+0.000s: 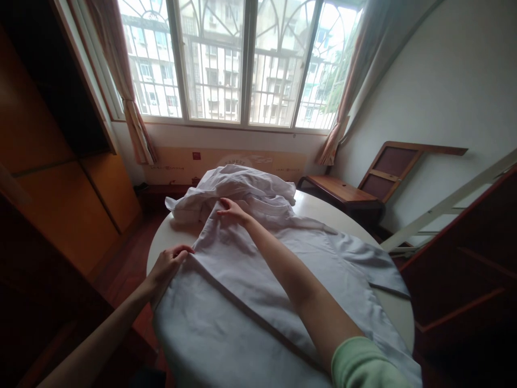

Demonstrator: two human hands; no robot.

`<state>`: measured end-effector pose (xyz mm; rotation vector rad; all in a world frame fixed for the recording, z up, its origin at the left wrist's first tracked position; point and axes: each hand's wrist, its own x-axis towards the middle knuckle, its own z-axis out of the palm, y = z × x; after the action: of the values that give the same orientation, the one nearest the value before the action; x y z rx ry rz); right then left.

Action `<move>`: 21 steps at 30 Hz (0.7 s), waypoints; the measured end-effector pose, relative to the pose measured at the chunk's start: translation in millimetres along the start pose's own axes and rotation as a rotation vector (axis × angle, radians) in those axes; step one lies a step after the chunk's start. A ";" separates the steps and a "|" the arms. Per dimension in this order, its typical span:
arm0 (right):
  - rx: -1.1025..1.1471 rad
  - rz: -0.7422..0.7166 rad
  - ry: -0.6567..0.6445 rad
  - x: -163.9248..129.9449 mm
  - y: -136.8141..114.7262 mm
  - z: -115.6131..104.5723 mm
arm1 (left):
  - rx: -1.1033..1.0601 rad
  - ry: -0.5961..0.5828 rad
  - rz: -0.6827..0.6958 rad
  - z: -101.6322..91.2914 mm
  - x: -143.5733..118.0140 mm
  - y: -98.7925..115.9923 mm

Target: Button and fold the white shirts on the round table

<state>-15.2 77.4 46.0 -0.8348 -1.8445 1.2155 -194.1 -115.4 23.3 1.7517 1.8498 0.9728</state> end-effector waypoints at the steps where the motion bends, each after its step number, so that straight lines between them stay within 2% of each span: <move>1: -0.047 -0.021 0.026 -2.5 -0.5 -1.7 | 0.010 -0.001 -0.005 0.7 0.7 1.9; 6: -0.204 0.058 0.141 -32.2 -2.0 -16.7 | -0.084 0.001 -0.062 3.4 8.5 4.2; 9: -0.213 0.190 0.124 -58.8 1.0 -29.6 | -0.123 -0.042 -0.078 3.5 14.0 -1.6; 12: -0.259 0.297 0.101 -88.2 3.1 -44.7 | -0.035 -0.083 -0.028 4.2 17.1 -8.3; 16: -0.402 0.327 0.131 -135.3 0.1 -66.0 | 0.204 -0.131 -0.031 7.7 19.7 -10.3; 18: -0.463 0.341 0.117 -161.2 -2.6 -76.2 | 0.352 -0.053 0.021 12.6 21.2 -4.5; 21: -0.575 0.302 0.083 -196.2 -6.2 -88.1 | 0.502 0.165 0.245 27.3 25.3 16.2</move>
<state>157.4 -49.7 27.8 -1.4977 -2.0795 0.7993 -166.6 -85.5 20.8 2.2942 2.1592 0.8016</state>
